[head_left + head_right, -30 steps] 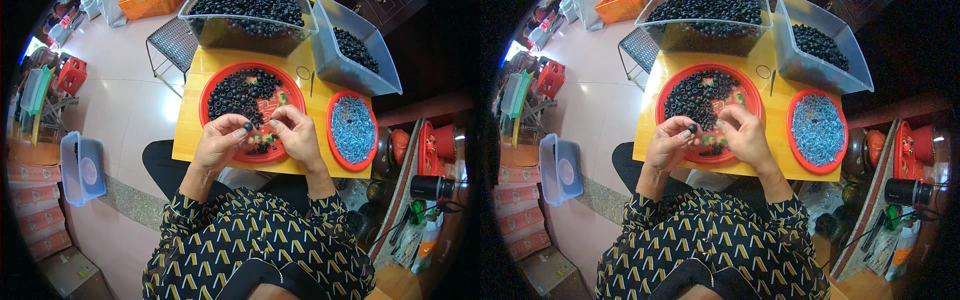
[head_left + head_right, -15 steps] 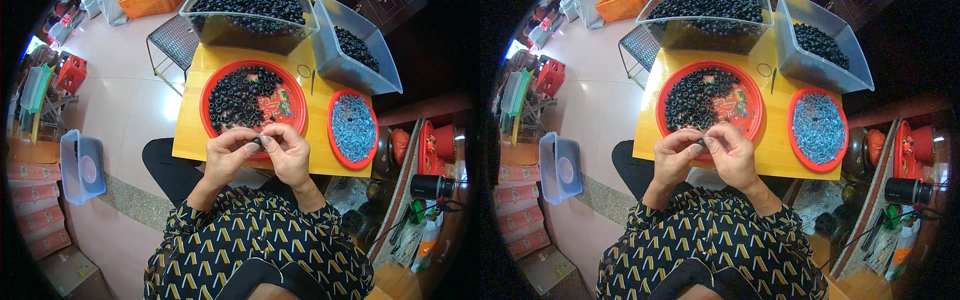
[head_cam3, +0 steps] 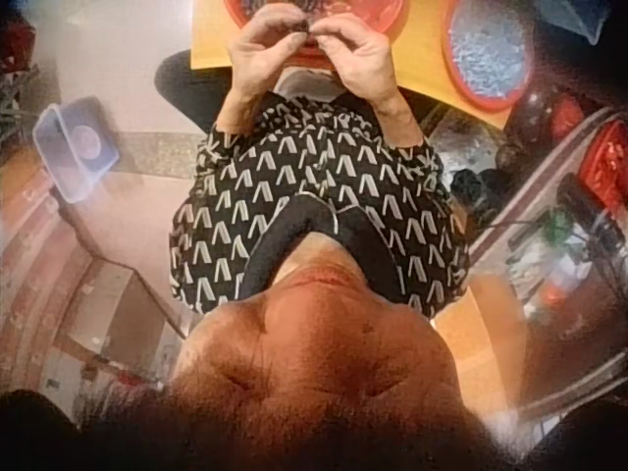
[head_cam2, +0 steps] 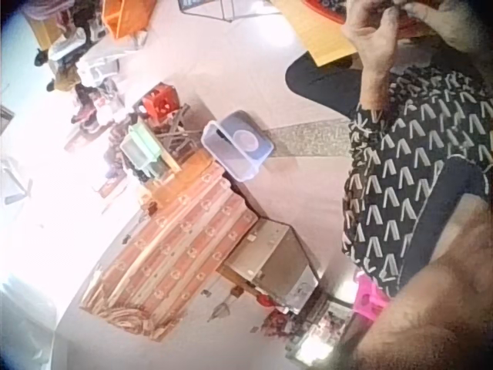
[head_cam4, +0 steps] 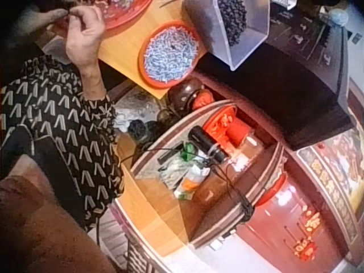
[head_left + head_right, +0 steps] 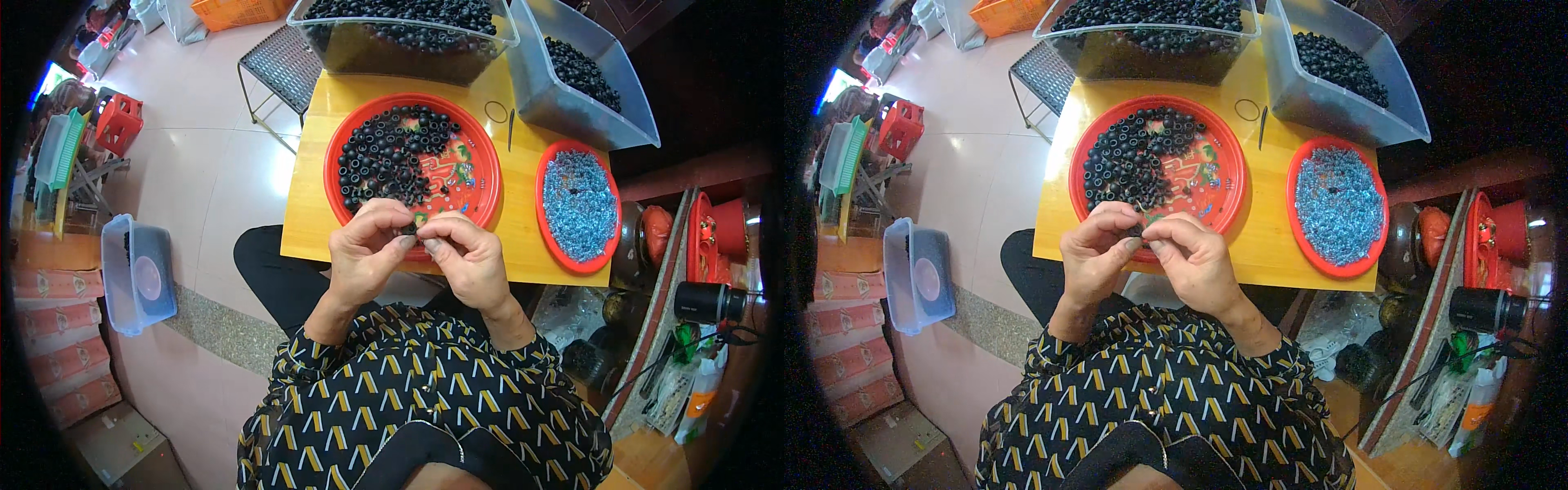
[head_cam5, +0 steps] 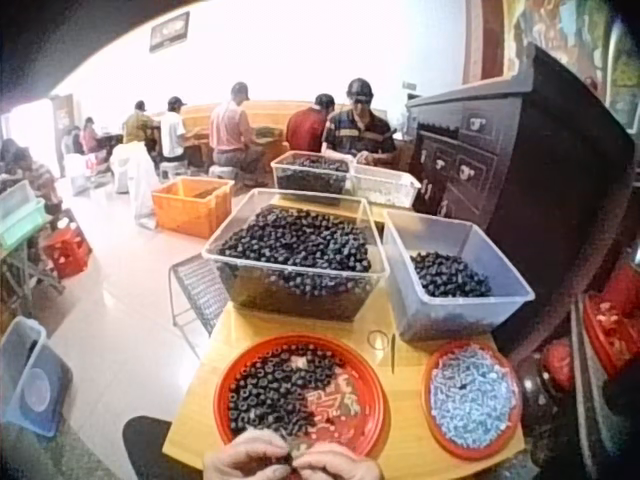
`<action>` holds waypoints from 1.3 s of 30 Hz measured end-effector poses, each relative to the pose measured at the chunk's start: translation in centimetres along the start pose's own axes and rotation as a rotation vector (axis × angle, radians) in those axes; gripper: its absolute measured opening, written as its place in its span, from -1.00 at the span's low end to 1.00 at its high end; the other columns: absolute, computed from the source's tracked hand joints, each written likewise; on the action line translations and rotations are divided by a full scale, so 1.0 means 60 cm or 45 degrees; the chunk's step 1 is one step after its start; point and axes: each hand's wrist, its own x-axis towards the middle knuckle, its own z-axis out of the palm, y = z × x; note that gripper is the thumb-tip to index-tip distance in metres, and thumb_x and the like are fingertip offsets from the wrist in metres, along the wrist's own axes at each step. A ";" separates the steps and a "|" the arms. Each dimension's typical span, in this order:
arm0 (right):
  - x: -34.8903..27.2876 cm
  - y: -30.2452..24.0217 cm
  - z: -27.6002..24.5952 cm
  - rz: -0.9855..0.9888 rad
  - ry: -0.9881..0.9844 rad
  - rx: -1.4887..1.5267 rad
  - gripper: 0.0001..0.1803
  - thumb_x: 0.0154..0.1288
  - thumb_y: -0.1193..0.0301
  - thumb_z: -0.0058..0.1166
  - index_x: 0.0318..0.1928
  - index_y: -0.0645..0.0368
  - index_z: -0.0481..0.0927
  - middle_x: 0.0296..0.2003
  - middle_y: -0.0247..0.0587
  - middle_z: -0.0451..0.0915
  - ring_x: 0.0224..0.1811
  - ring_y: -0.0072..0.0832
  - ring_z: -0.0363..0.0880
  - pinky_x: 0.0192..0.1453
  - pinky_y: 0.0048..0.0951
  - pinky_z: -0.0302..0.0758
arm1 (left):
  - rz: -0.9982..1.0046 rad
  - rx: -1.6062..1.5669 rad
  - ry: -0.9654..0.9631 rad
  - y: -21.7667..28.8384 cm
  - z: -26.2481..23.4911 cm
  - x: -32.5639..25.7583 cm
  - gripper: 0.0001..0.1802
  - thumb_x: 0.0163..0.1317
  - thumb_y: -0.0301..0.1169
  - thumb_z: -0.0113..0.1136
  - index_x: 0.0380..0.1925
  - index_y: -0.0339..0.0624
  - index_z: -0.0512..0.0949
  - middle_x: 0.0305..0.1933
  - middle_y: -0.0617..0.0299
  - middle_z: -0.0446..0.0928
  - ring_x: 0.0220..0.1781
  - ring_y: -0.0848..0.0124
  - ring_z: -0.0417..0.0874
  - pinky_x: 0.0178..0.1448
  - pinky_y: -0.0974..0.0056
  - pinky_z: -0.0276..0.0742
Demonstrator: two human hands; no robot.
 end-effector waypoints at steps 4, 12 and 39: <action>-0.003 0.001 0.000 0.115 -0.023 0.075 -0.85 0.24 0.61 0.00 -0.17 0.35 0.55 -0.25 -0.29 0.51 -0.27 -0.65 0.44 -0.18 -0.64 0.40 | -0.014 0.121 -0.026 0.006 -0.001 -0.003 -0.71 -0.03 -0.76 0.15 -0.24 -0.35 0.54 -0.13 0.11 0.43 -0.09 0.43 0.47 -0.09 0.40 0.44; -0.003 -0.007 0.006 0.358 -0.032 0.412 -0.76 0.28 0.51 0.05 -0.08 0.39 0.48 -0.25 -0.27 0.49 -0.16 -0.63 0.48 -0.04 -0.60 0.45 | 0.081 0.496 -0.132 0.023 -0.003 -0.001 -0.66 -0.09 -0.79 0.16 -0.22 -0.38 0.51 -0.14 0.09 0.45 -0.14 0.40 0.50 -0.02 0.38 0.42; 0.017 0.016 -0.009 0.000 0.059 -0.203 -0.95 0.17 0.55 0.10 -0.39 0.30 0.54 -0.50 -0.20 0.50 -0.44 -0.48 0.48 -0.34 -0.48 0.40 | -0.293 0.509 -0.092 0.009 -0.008 -0.015 -0.85 0.16 -0.65 0.08 -0.24 -0.37 0.40 -0.41 0.14 0.50 -0.43 0.47 0.53 -0.34 0.37 0.45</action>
